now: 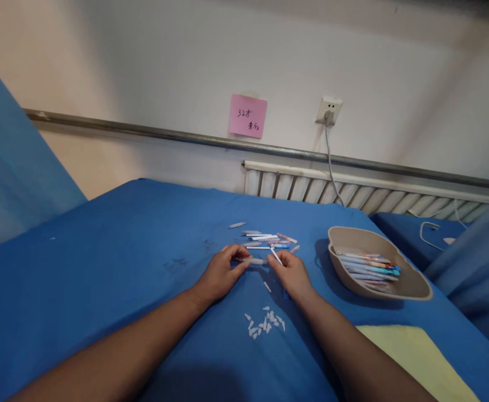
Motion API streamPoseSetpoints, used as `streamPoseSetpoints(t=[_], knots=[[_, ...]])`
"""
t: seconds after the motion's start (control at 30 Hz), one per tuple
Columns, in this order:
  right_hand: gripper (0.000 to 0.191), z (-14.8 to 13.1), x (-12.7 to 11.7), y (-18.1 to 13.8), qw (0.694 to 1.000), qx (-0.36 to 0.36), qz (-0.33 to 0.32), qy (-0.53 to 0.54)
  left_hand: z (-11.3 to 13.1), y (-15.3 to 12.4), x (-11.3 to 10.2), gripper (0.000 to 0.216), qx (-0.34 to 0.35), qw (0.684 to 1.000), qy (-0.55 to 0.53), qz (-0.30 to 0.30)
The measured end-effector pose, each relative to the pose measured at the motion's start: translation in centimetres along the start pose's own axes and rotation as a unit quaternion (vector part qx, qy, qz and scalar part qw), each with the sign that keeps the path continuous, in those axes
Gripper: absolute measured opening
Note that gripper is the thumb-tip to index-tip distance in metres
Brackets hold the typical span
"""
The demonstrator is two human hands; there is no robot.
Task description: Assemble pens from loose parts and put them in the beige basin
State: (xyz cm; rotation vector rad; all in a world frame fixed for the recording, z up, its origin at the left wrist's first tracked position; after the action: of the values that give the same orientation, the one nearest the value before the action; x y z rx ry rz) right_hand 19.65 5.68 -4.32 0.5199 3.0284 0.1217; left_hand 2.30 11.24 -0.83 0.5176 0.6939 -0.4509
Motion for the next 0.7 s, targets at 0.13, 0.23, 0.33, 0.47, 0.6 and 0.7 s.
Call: streamPoseSetpoints(t=[0.13,0.23,0.33,0.47,0.6,0.7], knots=[[0.038,0.7,0.2,0.1,0.998,0.021,-0.027,0.045,0.1,-0.2,0.0,0.016,0.004,1.0,-0.004,0.003],[0.039,0.4,0.3,-0.1,0.997,0.041,-0.043,0.059,0.4,-0.2,-0.1,0.016,0.008,1.0,-0.008,0.015],[0.039,-0.2,0.3,-0.5,0.993,0.069,-0.052,0.08,0.8,-0.4,-0.2,0.017,0.013,0.999,-0.03,0.03],[0.039,-0.6,0.5,-0.9,0.982,0.116,-0.068,0.131,1.5,-0.7,-0.3,0.023,0.017,0.995,-0.08,0.054],[0.04,-0.6,0.7,-1.1,0.971,0.137,-0.092,0.172,1.9,-1.0,-0.4,0.027,0.012,0.992,-0.106,0.067],[0.04,-0.4,0.8,-1.2,0.967,0.143,-0.102,0.183,2.1,-1.2,-0.4,0.028,0.01,0.991,-0.111,0.076]])
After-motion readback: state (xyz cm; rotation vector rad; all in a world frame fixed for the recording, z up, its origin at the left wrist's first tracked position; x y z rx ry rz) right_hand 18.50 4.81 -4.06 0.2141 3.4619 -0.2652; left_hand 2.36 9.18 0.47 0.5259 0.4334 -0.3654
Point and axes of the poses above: each hand's wrist, its own y-axis towards the middle knuckle, its own x-axis out of the palm, z = x × y, the point moved 4 cm from there along y, towards the middle knuckle, and after that the axes turned 8 degrees about y, right-handed, at the moved point
